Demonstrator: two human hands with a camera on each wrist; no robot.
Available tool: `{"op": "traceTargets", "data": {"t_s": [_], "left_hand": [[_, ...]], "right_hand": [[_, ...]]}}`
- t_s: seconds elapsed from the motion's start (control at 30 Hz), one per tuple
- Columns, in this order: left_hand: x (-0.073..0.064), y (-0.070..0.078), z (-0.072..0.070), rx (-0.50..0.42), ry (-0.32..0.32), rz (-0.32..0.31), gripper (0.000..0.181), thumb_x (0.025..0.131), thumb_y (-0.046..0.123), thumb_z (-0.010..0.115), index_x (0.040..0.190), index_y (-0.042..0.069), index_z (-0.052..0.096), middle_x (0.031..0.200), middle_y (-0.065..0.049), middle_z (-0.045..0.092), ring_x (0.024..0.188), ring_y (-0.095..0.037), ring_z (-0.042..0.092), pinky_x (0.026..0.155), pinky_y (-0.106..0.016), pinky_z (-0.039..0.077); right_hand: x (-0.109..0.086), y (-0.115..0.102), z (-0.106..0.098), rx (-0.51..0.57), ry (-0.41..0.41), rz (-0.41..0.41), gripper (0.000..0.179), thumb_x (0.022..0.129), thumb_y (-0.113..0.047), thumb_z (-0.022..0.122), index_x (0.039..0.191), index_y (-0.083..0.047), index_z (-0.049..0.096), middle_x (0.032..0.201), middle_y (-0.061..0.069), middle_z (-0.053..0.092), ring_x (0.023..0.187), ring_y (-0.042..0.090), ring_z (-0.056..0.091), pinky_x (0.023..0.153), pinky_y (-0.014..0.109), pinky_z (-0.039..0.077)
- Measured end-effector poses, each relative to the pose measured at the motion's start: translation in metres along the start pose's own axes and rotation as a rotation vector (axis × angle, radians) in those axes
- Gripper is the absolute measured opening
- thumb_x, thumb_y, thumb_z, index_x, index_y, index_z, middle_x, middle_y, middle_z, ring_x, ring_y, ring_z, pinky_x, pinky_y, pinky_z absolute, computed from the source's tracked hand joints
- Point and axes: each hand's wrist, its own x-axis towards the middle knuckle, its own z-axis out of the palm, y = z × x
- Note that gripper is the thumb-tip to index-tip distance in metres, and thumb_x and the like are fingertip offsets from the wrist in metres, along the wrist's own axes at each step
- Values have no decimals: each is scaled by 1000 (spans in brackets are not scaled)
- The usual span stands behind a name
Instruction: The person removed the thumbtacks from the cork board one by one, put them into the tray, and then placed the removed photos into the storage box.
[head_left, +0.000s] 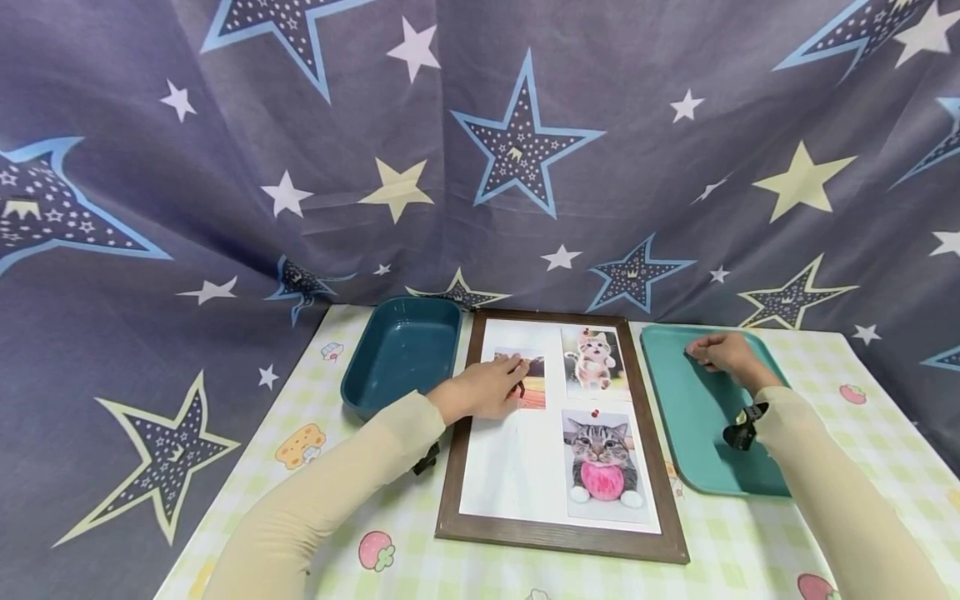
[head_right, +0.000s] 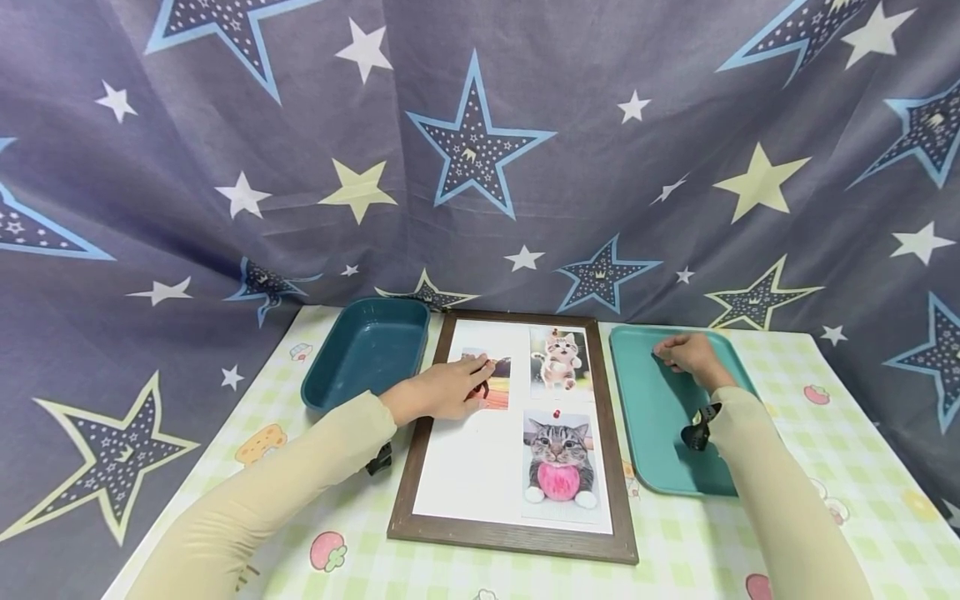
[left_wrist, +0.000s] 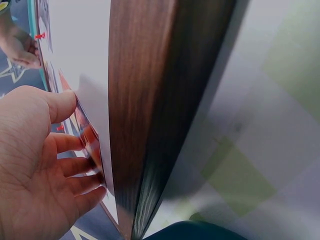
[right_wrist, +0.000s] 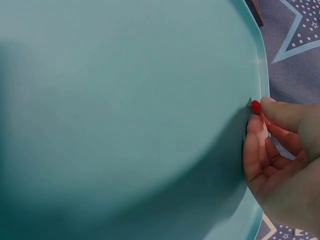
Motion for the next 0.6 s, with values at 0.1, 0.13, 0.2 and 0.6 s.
{"op": "traceTargets", "data": {"t_s": [0.1,0.13,0.2,0.6], "left_hand": [[0,0,-1,5,5,4,66,109,42,43,163,9,24,169,-13,22,156,-32,26,123,-43,33],[-1,0,-1,6,6,5,66,109,42,43,163,9,24,169,-13,22,156,-31,26,123,-43,33],[-1,1,-2,7,5,7,66,109,41,43,163,9,24,169,-13,22,156,-31,26,123,-43,33],[-1,0,0,1,5,14,65,109,40,41,163,8,22,170,-14,20,156,-32,25,123,-43,33]], "right_hand": [[1,0,-1,3,7,0,39,104,-14,58,129,15,59,87,-7,67,77,4,59,70,23,55],[1,0,-1,2,8,0,39,103,-14,58,129,16,59,87,-7,67,77,4,60,70,22,55],[1,0,-1,-3,9,3,38,104,-14,58,129,15,59,88,-6,67,77,4,59,70,22,55],[1,0,-1,1,-10,10,38,104,-14,57,128,15,58,86,-7,67,76,3,59,69,21,56]]}}
